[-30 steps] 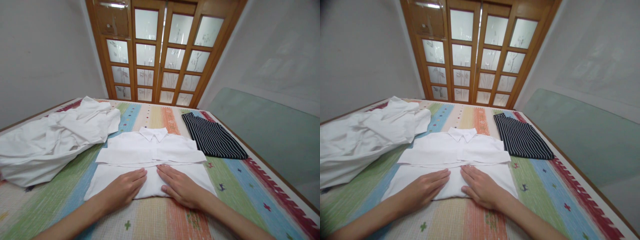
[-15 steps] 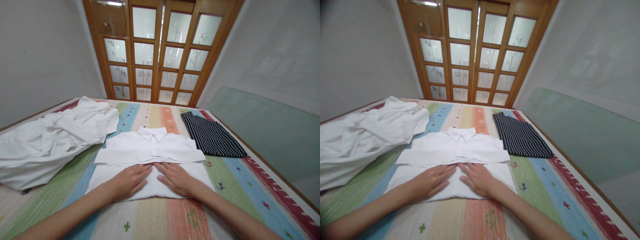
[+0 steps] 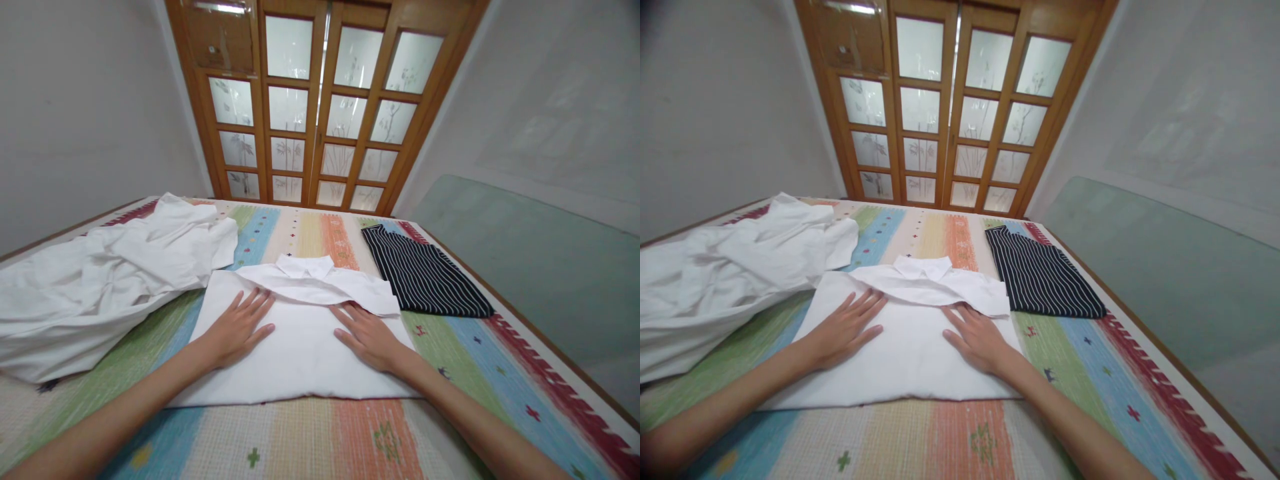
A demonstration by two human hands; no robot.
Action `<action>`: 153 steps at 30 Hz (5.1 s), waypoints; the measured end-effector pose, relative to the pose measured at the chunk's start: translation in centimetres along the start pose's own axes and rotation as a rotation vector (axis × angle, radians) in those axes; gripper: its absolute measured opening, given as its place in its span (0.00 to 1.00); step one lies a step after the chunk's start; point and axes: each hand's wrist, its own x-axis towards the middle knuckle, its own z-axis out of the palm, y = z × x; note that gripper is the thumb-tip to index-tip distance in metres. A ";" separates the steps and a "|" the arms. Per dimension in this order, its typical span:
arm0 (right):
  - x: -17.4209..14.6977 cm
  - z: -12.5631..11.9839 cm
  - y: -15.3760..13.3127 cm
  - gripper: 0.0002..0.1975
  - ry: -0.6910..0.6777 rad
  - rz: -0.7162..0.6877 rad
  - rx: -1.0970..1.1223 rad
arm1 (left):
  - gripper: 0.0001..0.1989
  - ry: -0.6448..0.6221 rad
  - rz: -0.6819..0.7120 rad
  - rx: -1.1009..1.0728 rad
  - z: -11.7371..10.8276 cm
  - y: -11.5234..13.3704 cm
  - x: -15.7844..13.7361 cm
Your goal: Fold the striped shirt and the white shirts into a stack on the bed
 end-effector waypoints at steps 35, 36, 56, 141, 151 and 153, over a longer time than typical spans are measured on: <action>3.4 -3.7 11.3 0.17 0.325 0.620 0.212 | 0.25 -0.067 -0.418 0.006 -5.1 -9.9 2.5; 3.4 -3.8 11.3 0.15 0.306 0.609 0.209 | 0.25 -0.061 -0.428 -0.024 -5.3 -10.0 2.5; 3.1 -5.1 12.9 0.14 0.278 0.659 0.838 | 0.27 0.100 -0.536 -0.832 -7.9 -10.1 1.5; 3.4 1.9 2.4 0.38 0.151 0.537 -0.169 | 0.32 -0.017 -0.256 -0.012 1.1 -1.1 3.5; 9.3 1.3 0.7 0.31 0.110 0.321 -0.011 | 0.31 -0.041 -0.071 -0.097 1.5 2.9 8.5; 9.6 1.4 0.9 0.32 0.063 0.388 -0.031 | 0.31 -0.041 -0.081 -0.106 1.4 2.7 8.8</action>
